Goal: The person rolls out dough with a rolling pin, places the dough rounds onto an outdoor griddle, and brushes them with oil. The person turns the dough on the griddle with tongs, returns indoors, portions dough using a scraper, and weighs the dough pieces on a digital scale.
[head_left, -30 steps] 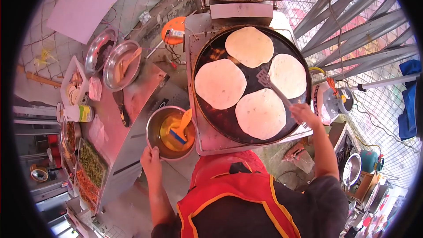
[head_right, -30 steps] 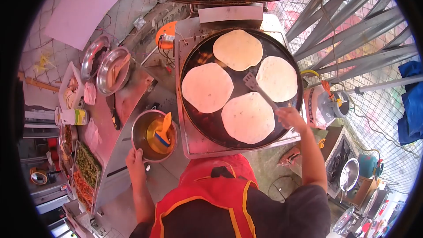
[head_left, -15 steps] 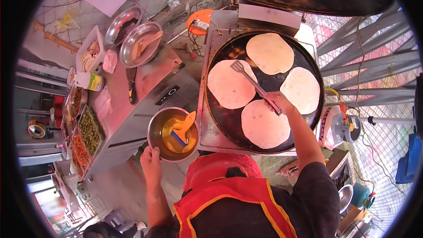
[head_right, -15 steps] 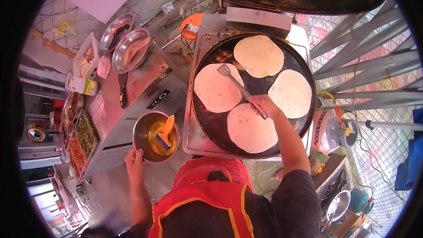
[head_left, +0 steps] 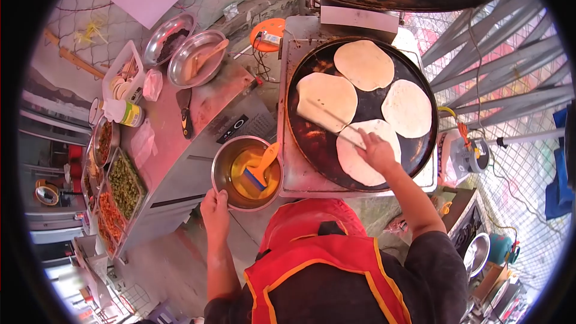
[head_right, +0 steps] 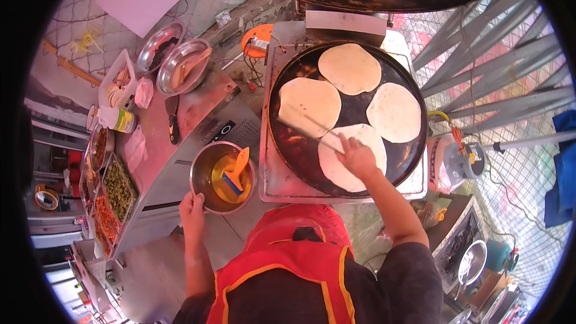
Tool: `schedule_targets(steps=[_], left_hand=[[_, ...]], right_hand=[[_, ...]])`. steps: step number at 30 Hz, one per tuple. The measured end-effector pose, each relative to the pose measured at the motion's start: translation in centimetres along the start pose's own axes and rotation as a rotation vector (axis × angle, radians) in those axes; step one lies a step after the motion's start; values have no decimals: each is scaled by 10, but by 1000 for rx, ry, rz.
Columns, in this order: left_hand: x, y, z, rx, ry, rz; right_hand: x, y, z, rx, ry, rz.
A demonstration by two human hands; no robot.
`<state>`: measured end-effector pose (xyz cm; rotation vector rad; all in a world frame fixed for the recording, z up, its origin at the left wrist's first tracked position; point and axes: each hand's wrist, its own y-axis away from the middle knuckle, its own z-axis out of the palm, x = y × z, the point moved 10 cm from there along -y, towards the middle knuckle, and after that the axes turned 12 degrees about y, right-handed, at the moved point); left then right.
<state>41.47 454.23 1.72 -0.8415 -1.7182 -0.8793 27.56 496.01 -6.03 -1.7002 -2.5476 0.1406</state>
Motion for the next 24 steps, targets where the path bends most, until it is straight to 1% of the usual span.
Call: schedule_targets(steps=[2,3,6,8,10,12,14,15,18,19,20,22,24], left_hand=[[-4,-3,-8,-29,-20,7],[-6,-5,-12,-43,-32,19],[-13,-8,-19,-91,-57,44],[-16,-11,-20,-137,-71,56],[-15,-11,-17,-164,-38,27],[-20,-14,-13,-194,-23,20],[-34,-21,-13,-215,-29,36],[-29,-16,-8,-215,-40,37],[-11,-4,4,-197,-50,46],[-12,-2,7,-189,-33,46],[-12,3,11,-179,-17,44],[0,22,25,-136,46,6],[7,38,39,-95,91,-16]], right_hand=[[-20,28,9,-42,-38,2],[-26,42,-4,-44,-105,52],[7,97,-20,-48,-362,393],[56,144,-18,2,-632,522],[91,204,-39,-362,-852,952],[131,248,-46,-398,-889,951],[155,270,-58,-530,-877,956],[165,275,-62,-625,-858,984],[194,281,-47,-764,-890,1122],[193,269,-45,-786,-925,1106],[197,259,-29,-799,-1004,1058],[203,241,19,-835,-1164,957],[189,203,34,-774,-1185,859]])
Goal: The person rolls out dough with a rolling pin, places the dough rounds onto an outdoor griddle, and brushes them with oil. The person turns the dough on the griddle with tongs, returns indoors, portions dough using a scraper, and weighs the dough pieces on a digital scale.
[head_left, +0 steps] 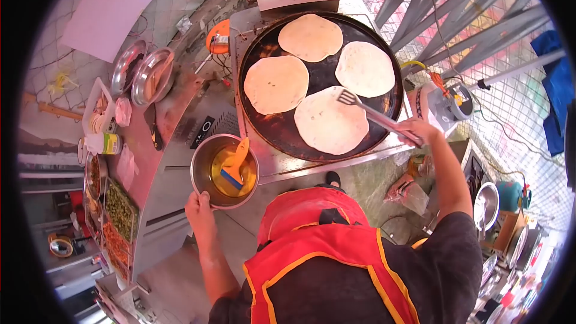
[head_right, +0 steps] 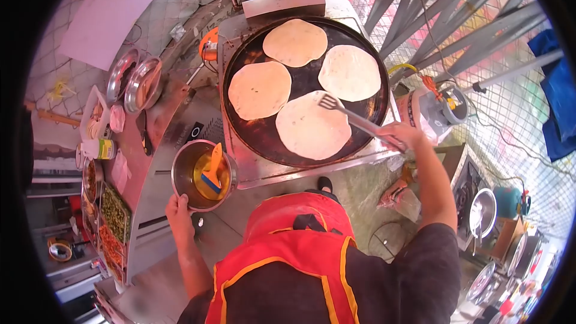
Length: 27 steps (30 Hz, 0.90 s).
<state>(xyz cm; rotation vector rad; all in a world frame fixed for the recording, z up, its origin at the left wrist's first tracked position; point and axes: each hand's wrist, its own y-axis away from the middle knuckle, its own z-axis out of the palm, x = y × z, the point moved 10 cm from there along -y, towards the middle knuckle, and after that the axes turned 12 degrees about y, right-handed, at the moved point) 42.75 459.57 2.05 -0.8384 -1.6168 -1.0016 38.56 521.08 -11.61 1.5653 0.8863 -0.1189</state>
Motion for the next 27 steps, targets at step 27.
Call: schedule_targets(steps=[27], left_hand=[[-22,58,19,-44,57,4]], right_hand=[[-19,110,106,780,687,-673]])
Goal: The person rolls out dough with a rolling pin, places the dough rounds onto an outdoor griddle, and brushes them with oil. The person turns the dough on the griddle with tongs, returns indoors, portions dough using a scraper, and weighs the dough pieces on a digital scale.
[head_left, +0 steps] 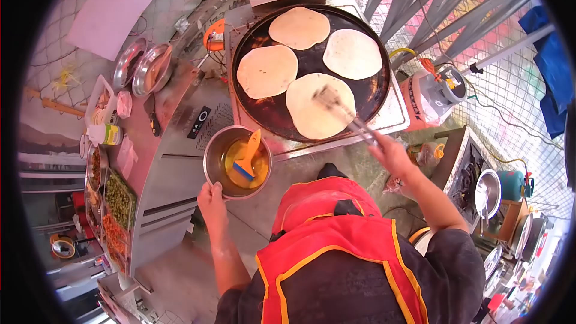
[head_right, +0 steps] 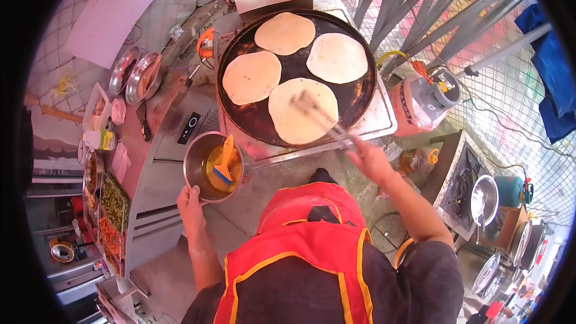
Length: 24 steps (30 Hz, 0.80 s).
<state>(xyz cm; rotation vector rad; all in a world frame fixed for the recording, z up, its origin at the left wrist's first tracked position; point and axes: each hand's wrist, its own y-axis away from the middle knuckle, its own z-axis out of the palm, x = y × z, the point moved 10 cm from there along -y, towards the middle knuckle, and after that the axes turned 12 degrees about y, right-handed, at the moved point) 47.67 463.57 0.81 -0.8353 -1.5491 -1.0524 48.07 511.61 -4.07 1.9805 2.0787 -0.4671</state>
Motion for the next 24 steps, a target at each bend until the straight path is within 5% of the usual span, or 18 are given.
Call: schedule_targets(steps=[1,5,9,19,24], left_hand=[[-6,-2,-4,-8,-11,4],[-10,-2,-4,-25,-41,3],[-6,1,3,-6,-20,3],[15,7,31,60,-14,-29],[10,3,31,44,-13,-51]], right_hand=[[15,-1,-14,44,-101,88],[81,23,26,-349,-842,746],[85,24,47,-299,-1148,1008],[134,-150,109,104,-1386,887],[124,-164,74,162,-1213,740]])
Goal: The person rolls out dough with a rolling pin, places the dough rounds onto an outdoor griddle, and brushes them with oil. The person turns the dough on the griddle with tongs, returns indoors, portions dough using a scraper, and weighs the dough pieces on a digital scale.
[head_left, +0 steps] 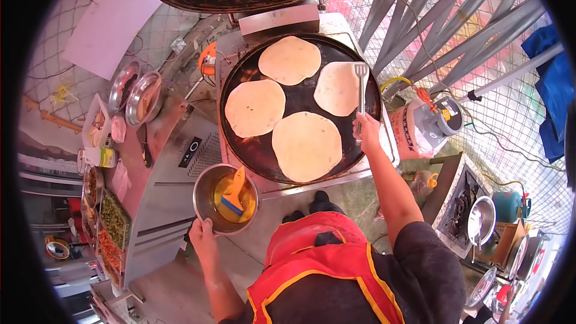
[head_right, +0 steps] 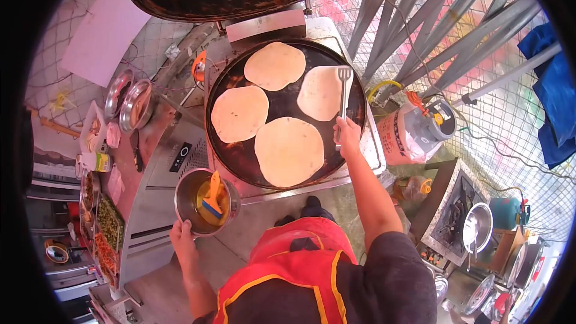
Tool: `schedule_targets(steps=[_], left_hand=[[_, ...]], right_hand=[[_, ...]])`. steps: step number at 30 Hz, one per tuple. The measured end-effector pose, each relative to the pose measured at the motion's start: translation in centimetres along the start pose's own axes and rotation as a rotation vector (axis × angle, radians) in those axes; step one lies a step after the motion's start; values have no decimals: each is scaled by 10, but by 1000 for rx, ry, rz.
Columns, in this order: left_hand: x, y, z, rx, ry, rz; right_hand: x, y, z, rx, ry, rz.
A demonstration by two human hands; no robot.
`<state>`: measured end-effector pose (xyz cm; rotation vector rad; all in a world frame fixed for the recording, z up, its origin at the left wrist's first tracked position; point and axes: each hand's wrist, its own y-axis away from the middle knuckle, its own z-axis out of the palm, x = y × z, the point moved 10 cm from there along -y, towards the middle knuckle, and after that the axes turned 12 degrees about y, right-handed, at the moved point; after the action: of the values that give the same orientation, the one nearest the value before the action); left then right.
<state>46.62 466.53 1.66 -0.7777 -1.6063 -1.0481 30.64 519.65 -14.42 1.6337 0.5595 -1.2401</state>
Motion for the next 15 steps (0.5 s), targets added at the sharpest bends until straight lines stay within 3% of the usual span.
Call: schedule_targets(steps=[2,6,9,10,15], left_hand=[[-4,-4,-2,-16,1,4],[-7,-10,-7,-44,0,30],[-1,-9,-2,6,64,44],[-3,-10,-3,2,55,40],[-6,-10,-16,11,84,47]], right_hand=[[-29,17,-7,-5,126,-160],[-108,73,-7,278,864,-656],[-89,77,13,303,1318,-602],[-69,71,22,194,1388,-556],[-36,109,50,20,1385,-661]])
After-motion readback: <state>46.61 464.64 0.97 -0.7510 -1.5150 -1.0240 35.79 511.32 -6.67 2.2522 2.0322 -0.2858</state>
